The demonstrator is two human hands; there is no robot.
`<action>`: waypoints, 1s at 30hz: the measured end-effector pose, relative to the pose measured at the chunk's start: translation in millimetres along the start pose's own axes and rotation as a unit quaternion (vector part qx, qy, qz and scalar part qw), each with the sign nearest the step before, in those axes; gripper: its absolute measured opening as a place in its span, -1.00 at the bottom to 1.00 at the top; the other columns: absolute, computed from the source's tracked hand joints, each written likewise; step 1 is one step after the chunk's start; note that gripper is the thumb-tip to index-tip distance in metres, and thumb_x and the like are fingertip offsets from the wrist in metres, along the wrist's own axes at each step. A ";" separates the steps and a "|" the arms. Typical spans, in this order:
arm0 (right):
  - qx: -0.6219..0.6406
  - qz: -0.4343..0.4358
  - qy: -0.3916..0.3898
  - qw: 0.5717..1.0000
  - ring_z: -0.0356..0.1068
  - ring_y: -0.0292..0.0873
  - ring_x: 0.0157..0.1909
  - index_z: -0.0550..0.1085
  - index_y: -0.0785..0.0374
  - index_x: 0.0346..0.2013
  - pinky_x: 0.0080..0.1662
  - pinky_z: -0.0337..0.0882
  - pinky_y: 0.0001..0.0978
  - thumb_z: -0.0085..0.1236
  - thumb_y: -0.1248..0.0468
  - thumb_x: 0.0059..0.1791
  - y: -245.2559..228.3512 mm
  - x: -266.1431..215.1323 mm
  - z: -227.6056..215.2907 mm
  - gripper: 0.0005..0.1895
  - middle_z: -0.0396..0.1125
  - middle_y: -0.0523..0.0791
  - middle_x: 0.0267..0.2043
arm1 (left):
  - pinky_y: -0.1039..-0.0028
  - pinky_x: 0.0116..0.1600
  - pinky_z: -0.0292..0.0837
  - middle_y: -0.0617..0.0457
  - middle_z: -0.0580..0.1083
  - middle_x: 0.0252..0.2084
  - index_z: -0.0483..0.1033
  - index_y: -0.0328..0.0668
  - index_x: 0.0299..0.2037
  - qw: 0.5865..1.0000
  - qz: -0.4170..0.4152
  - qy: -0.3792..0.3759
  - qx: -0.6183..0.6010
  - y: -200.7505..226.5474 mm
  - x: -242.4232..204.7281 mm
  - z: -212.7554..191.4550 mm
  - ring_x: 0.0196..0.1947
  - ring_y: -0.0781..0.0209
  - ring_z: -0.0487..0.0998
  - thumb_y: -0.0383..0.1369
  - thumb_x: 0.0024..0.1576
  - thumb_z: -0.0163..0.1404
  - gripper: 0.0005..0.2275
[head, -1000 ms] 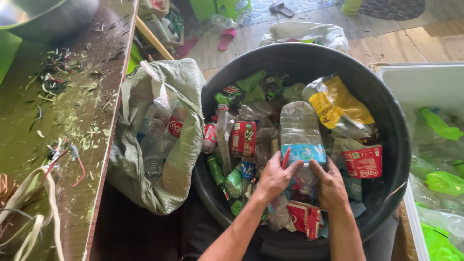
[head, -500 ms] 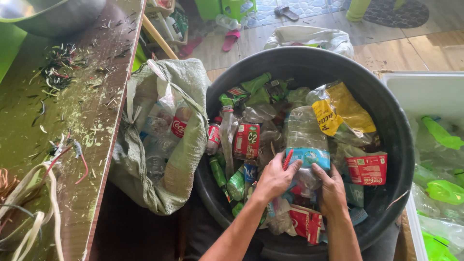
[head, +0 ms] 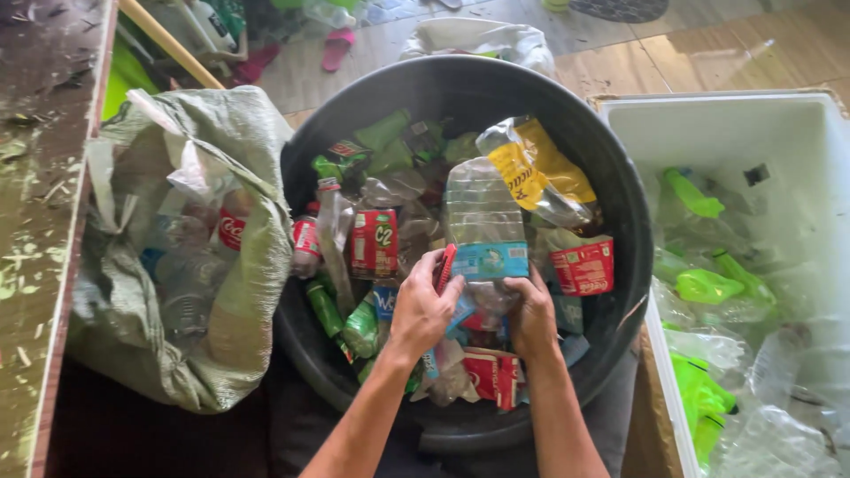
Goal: Sorting plastic bottles, cans, and wrappers into different containers for recycling
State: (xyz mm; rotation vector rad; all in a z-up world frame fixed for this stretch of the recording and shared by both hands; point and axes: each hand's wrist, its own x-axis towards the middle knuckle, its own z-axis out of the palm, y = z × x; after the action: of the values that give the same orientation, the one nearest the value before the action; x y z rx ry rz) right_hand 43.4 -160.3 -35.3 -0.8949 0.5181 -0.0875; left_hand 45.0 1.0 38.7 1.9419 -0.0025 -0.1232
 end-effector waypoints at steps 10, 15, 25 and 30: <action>-0.005 0.002 -0.034 0.999 0.47 0.00 -0.16 0.35 0.12 0.31 -0.05 0.50 -0.05 0.04 0.48 -0.18 -0.4 1.9 -8.1 -0.27 0.40 0.04 -0.14 | -0.02 0.13 0.47 -0.38 0.51 -0.02 0.38 -0.30 0.23 1.000 -0.012 0.008 -0.014 -3.4 3.2 3.6 0.04 -0.34 0.57 -0.27 0.18 0.05 -0.56; -0.039 -0.011 -0.085 0.996 0.46 -0.16 -0.21 0.36 0.13 0.29 -0.16 0.50 -0.24 0.09 0.46 -0.16 -2.2 -3.0 -3.8 -0.32 0.41 -0.07 -0.21 | -0.08 0.09 0.46 -0.39 0.53 0.00 0.32 -0.28 0.24 0.999 -0.001 0.016 -0.036 6.8 5.7 -3.8 0.04 -0.40 0.56 -0.22 0.18 0.09 -0.53; -0.050 -0.074 -0.040 0.995 0.31 0.00 0.19 0.29 0.23 0.31 0.22 0.34 0.00 0.11 0.38 0.03 -10.4 -20.6 21.6 -0.47 0.30 0.12 0.17 | -0.10 0.13 0.41 -0.42 0.45 0.02 0.35 -0.26 0.24 0.994 0.053 0.083 0.048 -6.0 -0.5 -2.6 0.09 -0.50 0.46 -0.41 0.09 0.01 -0.54; -0.132 -0.072 0.061 0.987 0.25 0.16 0.24 0.06 0.23 0.49 0.21 0.25 0.22 0.08 0.17 0.08 -7.6 -3.9 17.0 -0.28 0.09 0.23 0.37 | -0.22 0.13 0.34 -0.52 0.51 -0.10 0.33 0.00 0.30 0.997 -0.034 -0.047 0.057 31.6 -15.5 -8.6 -0.01 -0.58 0.50 -0.26 0.24 -0.26 -0.60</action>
State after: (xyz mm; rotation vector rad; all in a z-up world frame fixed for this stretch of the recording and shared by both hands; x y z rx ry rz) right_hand 48.9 -151.8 -19.2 -1.1913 0.5884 -0.2094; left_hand 32.2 -1.6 72.5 2.0499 -0.0063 -0.2633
